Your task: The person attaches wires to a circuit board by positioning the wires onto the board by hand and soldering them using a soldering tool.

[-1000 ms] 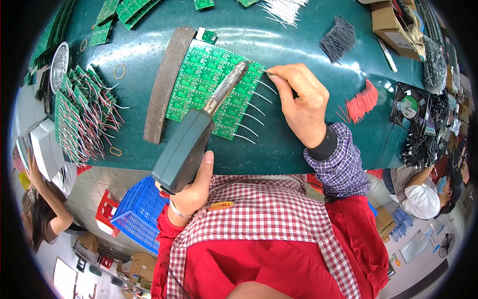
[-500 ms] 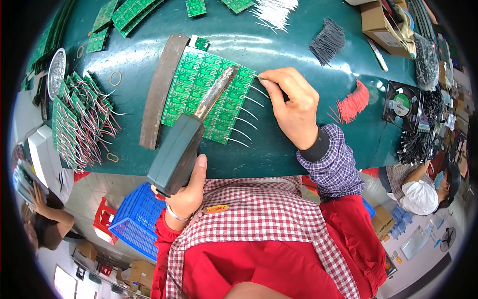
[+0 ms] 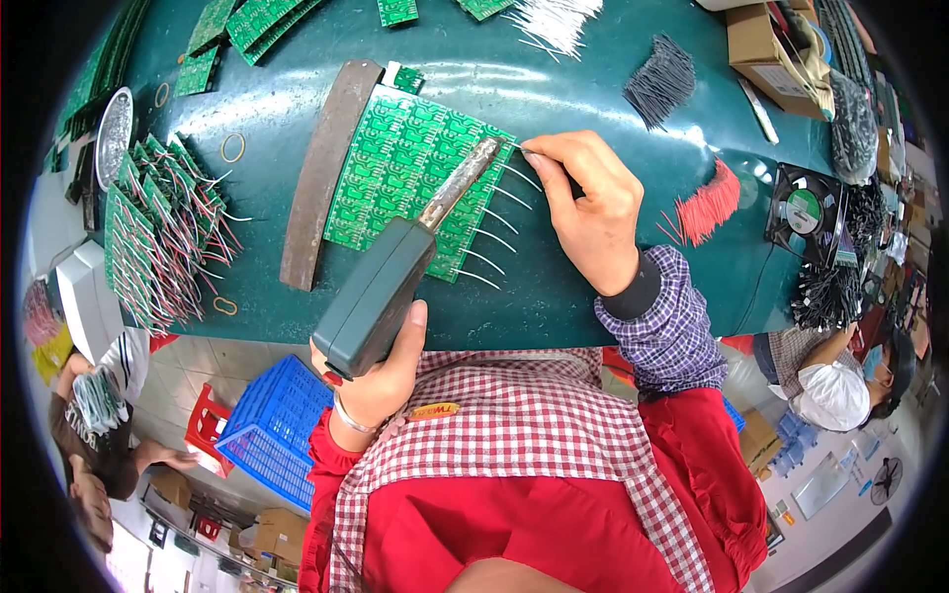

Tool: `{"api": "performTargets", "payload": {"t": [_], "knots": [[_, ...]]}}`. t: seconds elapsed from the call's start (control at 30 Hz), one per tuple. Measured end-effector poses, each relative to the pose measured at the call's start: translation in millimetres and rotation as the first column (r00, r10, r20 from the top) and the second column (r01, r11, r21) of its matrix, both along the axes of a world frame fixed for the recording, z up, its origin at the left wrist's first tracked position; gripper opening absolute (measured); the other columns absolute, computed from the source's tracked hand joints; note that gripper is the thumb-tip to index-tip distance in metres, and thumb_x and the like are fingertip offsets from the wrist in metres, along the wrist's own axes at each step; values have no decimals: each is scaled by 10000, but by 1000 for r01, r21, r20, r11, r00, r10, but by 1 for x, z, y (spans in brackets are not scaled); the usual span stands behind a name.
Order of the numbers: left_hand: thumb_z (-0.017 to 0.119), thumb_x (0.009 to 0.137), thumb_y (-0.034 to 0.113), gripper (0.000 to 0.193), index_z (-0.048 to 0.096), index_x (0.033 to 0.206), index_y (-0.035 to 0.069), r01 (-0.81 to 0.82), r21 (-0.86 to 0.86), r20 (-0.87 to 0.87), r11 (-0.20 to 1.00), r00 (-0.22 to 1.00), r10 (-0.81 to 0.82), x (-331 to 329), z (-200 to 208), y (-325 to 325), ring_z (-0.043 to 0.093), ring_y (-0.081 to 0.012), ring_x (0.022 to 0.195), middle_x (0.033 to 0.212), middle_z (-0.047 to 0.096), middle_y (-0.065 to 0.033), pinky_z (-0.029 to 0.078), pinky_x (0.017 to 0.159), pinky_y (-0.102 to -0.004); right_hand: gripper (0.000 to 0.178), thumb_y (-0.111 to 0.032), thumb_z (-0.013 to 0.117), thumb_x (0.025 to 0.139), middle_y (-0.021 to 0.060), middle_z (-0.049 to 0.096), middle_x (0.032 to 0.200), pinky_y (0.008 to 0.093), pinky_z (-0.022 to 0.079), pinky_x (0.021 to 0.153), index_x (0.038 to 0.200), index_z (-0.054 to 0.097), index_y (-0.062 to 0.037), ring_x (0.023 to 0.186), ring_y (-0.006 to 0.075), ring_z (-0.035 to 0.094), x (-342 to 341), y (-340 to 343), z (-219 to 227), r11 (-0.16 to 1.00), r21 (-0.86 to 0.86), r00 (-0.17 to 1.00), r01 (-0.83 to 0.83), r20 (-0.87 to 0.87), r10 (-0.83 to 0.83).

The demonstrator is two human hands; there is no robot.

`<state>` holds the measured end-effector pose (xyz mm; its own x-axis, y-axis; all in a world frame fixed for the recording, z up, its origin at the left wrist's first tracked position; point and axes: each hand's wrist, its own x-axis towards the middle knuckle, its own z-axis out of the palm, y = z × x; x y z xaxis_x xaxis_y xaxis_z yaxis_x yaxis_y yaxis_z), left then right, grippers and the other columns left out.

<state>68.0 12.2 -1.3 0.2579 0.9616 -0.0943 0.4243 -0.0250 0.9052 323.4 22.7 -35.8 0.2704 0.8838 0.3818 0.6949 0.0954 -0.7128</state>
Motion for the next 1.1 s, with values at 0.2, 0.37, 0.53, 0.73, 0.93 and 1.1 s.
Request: {"api": "performTargets", "payload": {"t": [0.2, 0.37, 0.53, 0.73, 0.93, 1.1], "knots": [[822, 774, 84, 206, 743, 944, -1, -21, 26, -26, 999, 999, 22, 4, 1, 2, 725, -220, 662, 819, 744, -108, 551, 609, -305, 119, 69, 714, 833, 123, 704, 875, 312, 537, 665, 934, 714, 5, 752, 234, 685, 0, 0, 0, 1000, 3, 1000, -4, 3, 4], [820, 777, 62, 208, 739, 952, -13, -60, -11, -9, 998, 998, 60, 3, 4, -1, 718, -199, 663, 835, 745, -108, 546, 609, -298, 124, 69, 713, 833, 124, 704, 877, 313, 539, 668, 938, 714, 5, 754, 236, 686, 0, 0, 0, 1000, 7, 1000, -10, 7, 10], [804, 791, 23, 192, 740, 966, -23, -106, 12, 76, 994, 992, 105, 4, 3, 0, 701, -165, 662, 825, 746, -94, 538, 605, -289, 126, 71, 711, 833, 124, 703, 876, 316, 541, 677, 942, 714, 6, 758, 238, 687, 0, 0, -1, 1000, 5, 1000, -12, 8, 12], [793, 800, 17, 182, 740, 967, -31, -75, -32, 51, 997, 996, 76, 5, 5, 0, 709, -171, 660, 835, 752, -102, 541, 600, -291, 126, 47, 728, 802, 121, 674, 843, 370, 527, 654, 906, 695, -16, 751, 297, 669, -1, 1, -1, 1000, 31, 1000, 1, 1, -1], [807, 794, 35, 195, 743, 969, -25, -103, -61, 82, 993, 991, 108, 7, 5, -1, 710, -171, 662, 840, 753, -101, 547, 607, -294, 136, 46, 729, 802, 120, 674, 849, 370, 527, 655, 915, 696, -20, 752, 298, 668, -1, 1, -2, 1000, 25, 1000, -2, 4, 2], [774, 817, -24, 262, 688, 1065, -38, -28, 45, 56, 999, 998, 25, -2, -3, -3, 657, -141, 650, 834, 702, -80, 519, 577, -273, 138, 46, 730, 803, 121, 673, 855, 372, 525, 656, 920, 697, -20, 753, 299, 667, 0, 0, -1, 1000, 15, 1000, 5, -7, -5]]}}
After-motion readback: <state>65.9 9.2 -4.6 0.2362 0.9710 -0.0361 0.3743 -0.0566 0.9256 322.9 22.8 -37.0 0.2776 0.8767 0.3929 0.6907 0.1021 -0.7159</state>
